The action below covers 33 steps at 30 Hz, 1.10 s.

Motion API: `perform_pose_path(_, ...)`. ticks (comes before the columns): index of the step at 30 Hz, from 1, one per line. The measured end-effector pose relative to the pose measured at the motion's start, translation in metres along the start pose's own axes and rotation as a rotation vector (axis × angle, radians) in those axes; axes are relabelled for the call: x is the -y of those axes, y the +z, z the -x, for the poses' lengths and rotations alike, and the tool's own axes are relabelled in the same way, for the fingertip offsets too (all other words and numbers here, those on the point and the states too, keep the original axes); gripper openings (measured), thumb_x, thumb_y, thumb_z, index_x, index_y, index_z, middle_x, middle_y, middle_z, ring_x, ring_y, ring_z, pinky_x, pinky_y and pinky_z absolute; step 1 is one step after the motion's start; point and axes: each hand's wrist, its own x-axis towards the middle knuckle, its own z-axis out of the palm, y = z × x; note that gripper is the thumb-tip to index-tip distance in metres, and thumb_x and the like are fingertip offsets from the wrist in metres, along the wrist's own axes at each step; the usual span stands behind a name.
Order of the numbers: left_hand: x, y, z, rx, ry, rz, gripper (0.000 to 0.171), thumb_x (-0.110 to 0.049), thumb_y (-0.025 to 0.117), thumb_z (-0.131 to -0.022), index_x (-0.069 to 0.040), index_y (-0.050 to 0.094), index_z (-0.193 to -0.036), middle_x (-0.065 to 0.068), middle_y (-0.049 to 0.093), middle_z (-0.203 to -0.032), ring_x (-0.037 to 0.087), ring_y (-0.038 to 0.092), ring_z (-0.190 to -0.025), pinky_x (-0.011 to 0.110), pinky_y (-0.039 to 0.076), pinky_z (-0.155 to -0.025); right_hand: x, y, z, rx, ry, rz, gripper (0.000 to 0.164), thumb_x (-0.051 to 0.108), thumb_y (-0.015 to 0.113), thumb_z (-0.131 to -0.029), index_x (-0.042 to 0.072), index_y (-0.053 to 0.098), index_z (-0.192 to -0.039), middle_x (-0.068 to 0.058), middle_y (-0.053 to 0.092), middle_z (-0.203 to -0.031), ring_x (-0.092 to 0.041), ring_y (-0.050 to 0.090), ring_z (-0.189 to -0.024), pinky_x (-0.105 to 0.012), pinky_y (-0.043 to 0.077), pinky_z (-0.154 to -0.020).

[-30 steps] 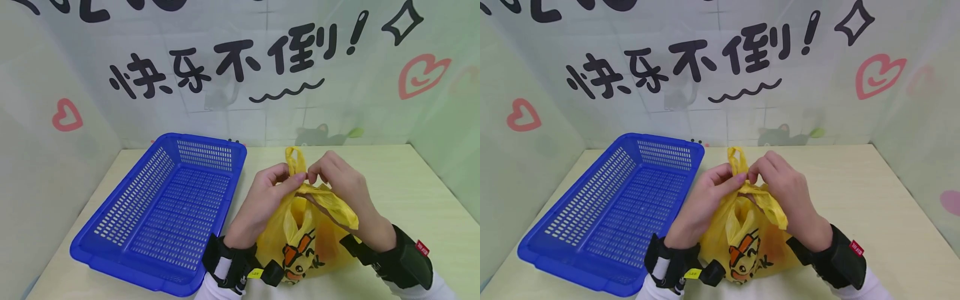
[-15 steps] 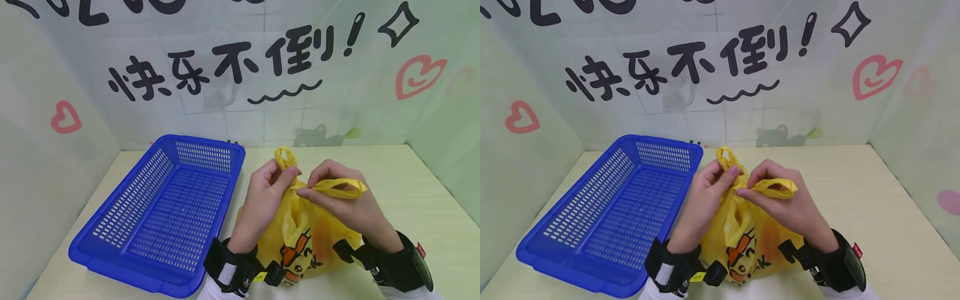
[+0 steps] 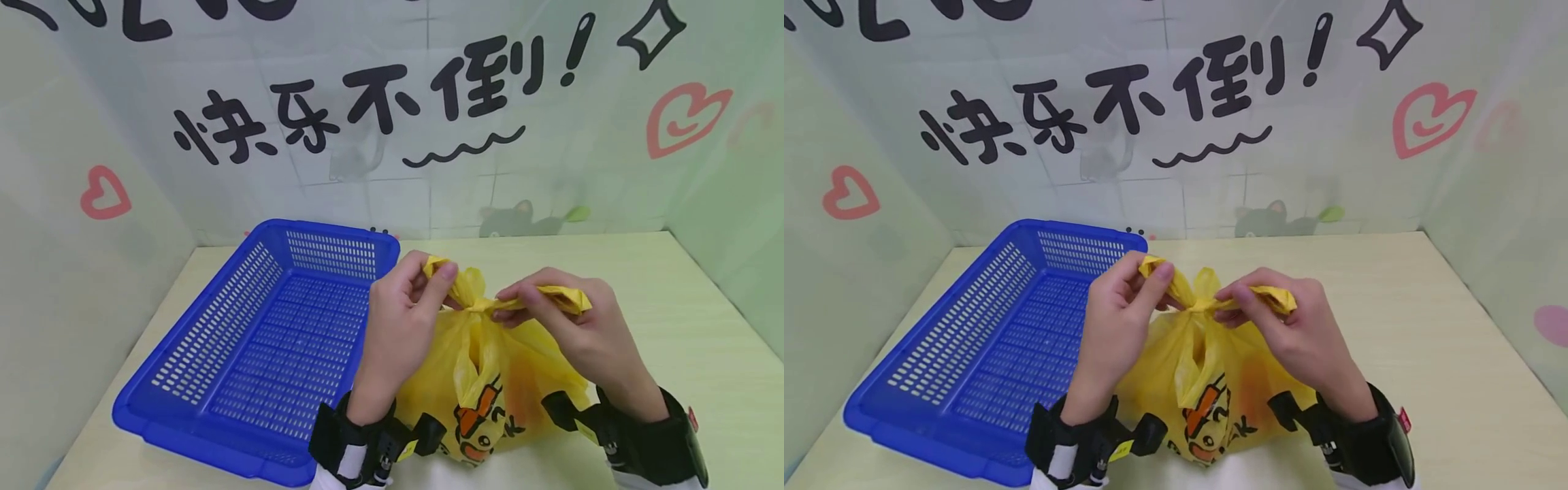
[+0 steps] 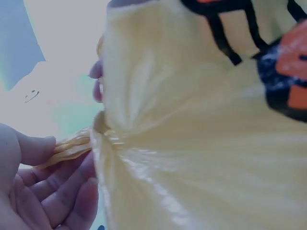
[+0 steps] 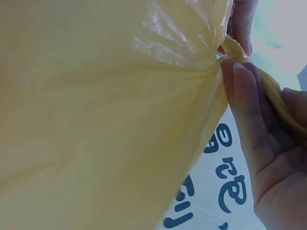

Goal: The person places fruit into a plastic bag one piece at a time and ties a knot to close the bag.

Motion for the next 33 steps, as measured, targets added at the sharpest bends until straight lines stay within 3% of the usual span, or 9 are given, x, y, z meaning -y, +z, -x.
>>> perform_pose_path(2,-0.002,-0.003,0.001,-0.039,0.043,-0.095,0.015,-0.017,0.062,-0.097,-0.003,0.068,-0.094,0.008,0.067,-0.080,0.014,0.063,-0.072,0.023,0.051,-0.062,0.000,-0.001,0.001,-0.015,-0.026,0.044,0.018,-0.017,0.054,-0.090,-0.010,0.066,-0.101,-0.004,0.074,-0.097,-0.014,0.074,-0.079,-0.024,0.059,-0.070)
perform_pose_path(5,-0.004,-0.007,0.002,-0.092,0.046,-0.170,0.015,-0.017,0.065,-0.095,-0.006,0.067,-0.086,0.005,0.055,-0.072,0.014,0.050,-0.066,0.022,0.038,-0.057,0.005,-0.004,0.003,-0.047,0.007,0.224,0.020,-0.019,0.060,-0.085,-0.008,0.064,-0.101,0.000,0.073,-0.093,-0.009,0.073,-0.075,-0.022,0.058,-0.063)
perform_pose_path(9,-0.005,-0.012,0.002,-0.103,-0.084,-0.078,0.018,-0.015,0.066,-0.094,-0.005,0.065,-0.079,0.006,0.048,-0.065,0.016,0.042,-0.058,0.022,0.031,-0.053,0.013,-0.014,0.004,-0.051,0.038,0.501,0.026,-0.016,0.072,-0.076,0.003,0.066,-0.093,0.007,0.070,-0.077,-0.001,0.064,-0.062,-0.016,0.052,-0.055)
perform_pose_path(12,-0.004,-0.011,0.000,-0.108,-0.192,0.026,0.020,-0.017,0.065,-0.095,-0.005,0.066,-0.079,0.005,0.053,-0.064,0.016,0.038,-0.053,0.022,0.028,-0.050,0.017,-0.021,0.006,-0.021,0.016,0.607,0.033,-0.015,0.077,-0.071,0.013,0.069,-0.086,0.008,0.069,-0.071,0.001,0.058,-0.058,-0.014,0.047,-0.051)
perform_pose_path(18,0.004,-0.003,-0.004,-0.135,-0.331,0.346,0.018,-0.011,0.062,-0.096,0.005,0.066,-0.090,-0.002,0.060,-0.061,0.013,0.038,-0.051,0.020,0.028,-0.050,0.025,-0.027,0.011,0.019,0.048,0.684,0.036,-0.011,0.080,-0.070,0.020,0.070,-0.084,0.007,0.072,-0.076,0.002,0.060,-0.064,-0.013,0.043,-0.049)
perform_pose_path(22,0.008,0.000,-0.004,-0.170,-0.362,0.458,0.017,-0.009,0.063,-0.095,0.008,0.065,-0.091,-0.004,0.063,-0.060,0.011,0.041,-0.051,0.020,0.031,-0.052,0.026,-0.029,0.014,0.010,0.076,0.705,0.032,-0.009,0.080,-0.072,0.020,0.071,-0.083,0.009,0.067,-0.070,0.005,0.054,-0.058,-0.014,0.036,-0.046)
perform_pose_path(29,0.011,0.001,-0.003,-0.197,-0.348,0.499,0.015,-0.008,0.063,-0.095,0.007,0.067,-0.094,-0.005,0.069,-0.066,0.010,0.055,-0.056,0.020,0.045,-0.059,0.024,-0.037,0.019,0.026,0.092,0.730,0.035,-0.008,0.080,-0.072,0.024,0.071,-0.082,0.016,0.053,-0.059,0.007,0.038,-0.043,-0.015,0.030,-0.042)
perform_pose_path(33,0.008,-0.002,-0.001,-0.189,-0.275,0.370,0.012,-0.008,0.066,-0.093,0.004,0.069,-0.092,0.003,0.071,-0.068,0.020,0.060,-0.058,0.024,0.050,-0.061,0.024,-0.043,0.020,0.068,0.077,0.753,0.034,-0.006,0.079,-0.073,0.025,0.070,-0.083,0.018,0.054,-0.062,0.008,0.036,-0.044,-0.014,0.031,-0.044)
